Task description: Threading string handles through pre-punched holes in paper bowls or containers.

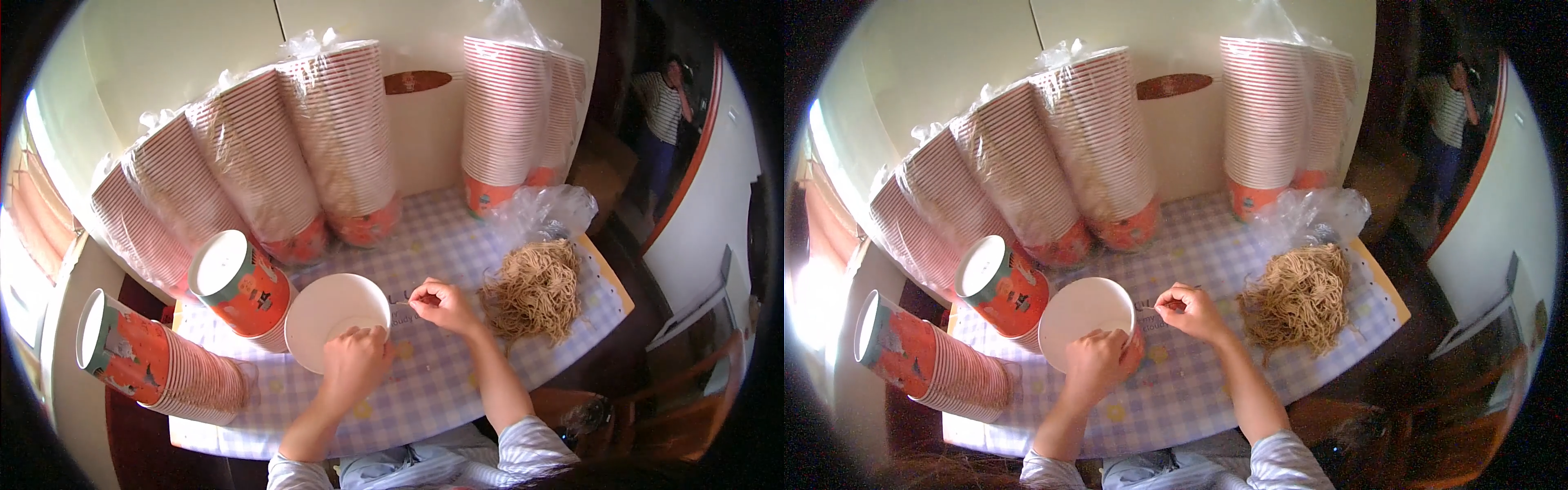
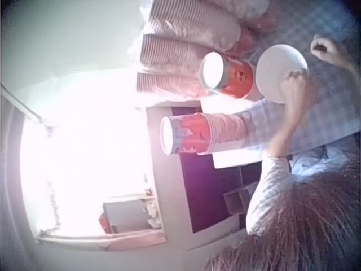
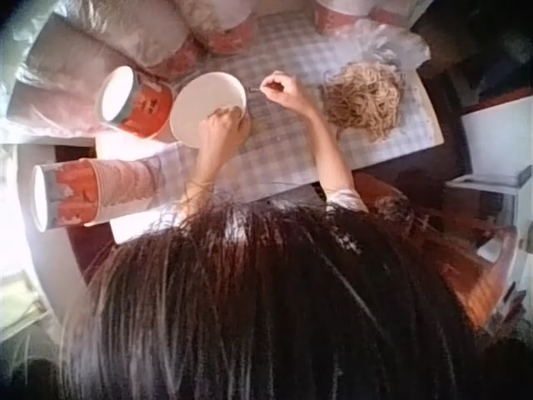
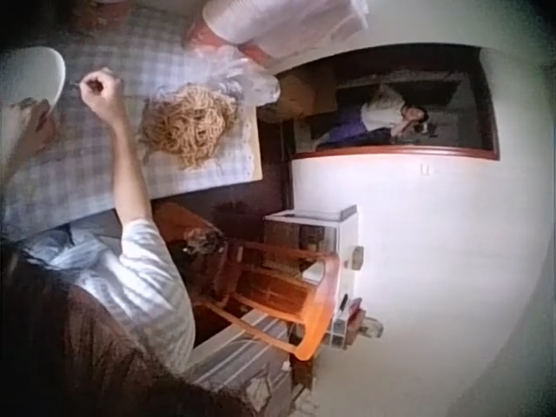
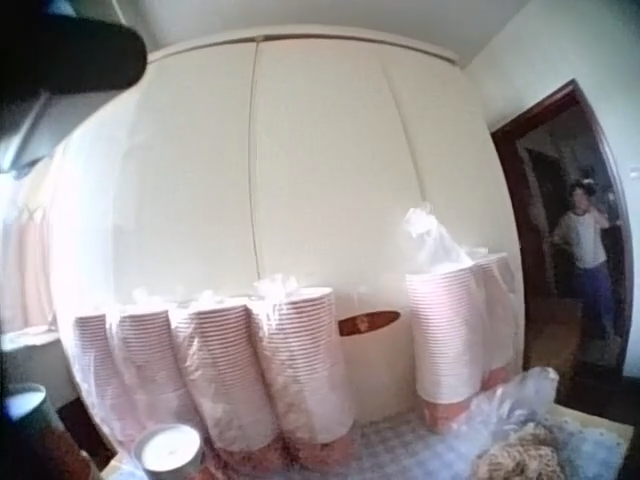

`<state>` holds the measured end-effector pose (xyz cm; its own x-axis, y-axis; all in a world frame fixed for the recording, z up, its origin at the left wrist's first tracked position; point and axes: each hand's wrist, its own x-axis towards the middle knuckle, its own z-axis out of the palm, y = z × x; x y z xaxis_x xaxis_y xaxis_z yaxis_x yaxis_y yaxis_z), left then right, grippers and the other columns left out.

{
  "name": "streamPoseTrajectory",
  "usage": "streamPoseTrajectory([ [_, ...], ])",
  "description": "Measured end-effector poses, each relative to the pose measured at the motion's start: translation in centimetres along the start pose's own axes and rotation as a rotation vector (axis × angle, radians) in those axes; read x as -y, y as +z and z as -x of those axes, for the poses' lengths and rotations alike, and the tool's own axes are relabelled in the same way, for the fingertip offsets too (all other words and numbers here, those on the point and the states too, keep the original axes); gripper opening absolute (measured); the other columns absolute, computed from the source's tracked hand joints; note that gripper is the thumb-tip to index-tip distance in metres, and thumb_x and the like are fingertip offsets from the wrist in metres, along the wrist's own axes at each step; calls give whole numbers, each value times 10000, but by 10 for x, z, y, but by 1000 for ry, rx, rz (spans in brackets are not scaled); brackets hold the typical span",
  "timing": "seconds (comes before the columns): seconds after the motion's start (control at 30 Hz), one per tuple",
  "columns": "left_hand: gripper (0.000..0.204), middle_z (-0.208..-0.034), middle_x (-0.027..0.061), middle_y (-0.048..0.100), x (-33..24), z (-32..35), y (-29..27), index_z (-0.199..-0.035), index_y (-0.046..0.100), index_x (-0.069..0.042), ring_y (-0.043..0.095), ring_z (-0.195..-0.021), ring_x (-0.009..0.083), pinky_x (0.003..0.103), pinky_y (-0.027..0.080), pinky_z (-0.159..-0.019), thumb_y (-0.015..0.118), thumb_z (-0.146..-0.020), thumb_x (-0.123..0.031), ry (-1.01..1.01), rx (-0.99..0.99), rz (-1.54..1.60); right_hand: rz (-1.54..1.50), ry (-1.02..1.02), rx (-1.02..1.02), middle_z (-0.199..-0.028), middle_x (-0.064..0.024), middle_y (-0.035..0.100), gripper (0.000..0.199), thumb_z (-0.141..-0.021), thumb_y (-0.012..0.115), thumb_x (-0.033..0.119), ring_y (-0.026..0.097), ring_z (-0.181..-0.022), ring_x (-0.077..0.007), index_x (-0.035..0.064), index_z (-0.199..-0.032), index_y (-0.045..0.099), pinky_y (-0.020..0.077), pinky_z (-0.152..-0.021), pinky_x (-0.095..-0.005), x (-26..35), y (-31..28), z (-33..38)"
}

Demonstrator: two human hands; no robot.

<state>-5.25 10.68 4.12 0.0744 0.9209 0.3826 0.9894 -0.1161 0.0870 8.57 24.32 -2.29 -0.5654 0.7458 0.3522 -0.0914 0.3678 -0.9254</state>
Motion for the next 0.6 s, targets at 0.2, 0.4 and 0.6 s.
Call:
streamPoseTrajectory([
  [0.2, 169, -536, 91, 543, 9, 0, -16, -600, 534, -60, 565, -523, 236, 339, 431, -474, 627, -686, -171, -93, -62, 270, 142, -89, -9, -727, -31, 553, 65, -723, 622, 65, 546, -649, -97, 24, -768, 600, 448, -605, -225, 24, 4, 8],
  [0.4, 115, -539, 80, 543, 11, 1, -24, -632, 556, -49, 556, -522, 241, 334, 428, -476, 643, -656, -120, -126, -45, 316, 192, -139, -36, -706, -58, 553, 88, -700, 619, 86, 563, -642, -159, 33, -764, 591, 449, -586, -270, 30, 11, 8],
  [0.6, 126, -553, 78, 553, 8, 0, -21, -635, 555, -51, 558, -531, 235, 336, 430, -481, 640, -670, -139, -97, -11, 320, 169, -192, -96, -660, -1, 531, 46, -688, 635, 53, 498, -577, -78, 53, -722, 603, 395, -487, -212, 24, 11, 7],
])
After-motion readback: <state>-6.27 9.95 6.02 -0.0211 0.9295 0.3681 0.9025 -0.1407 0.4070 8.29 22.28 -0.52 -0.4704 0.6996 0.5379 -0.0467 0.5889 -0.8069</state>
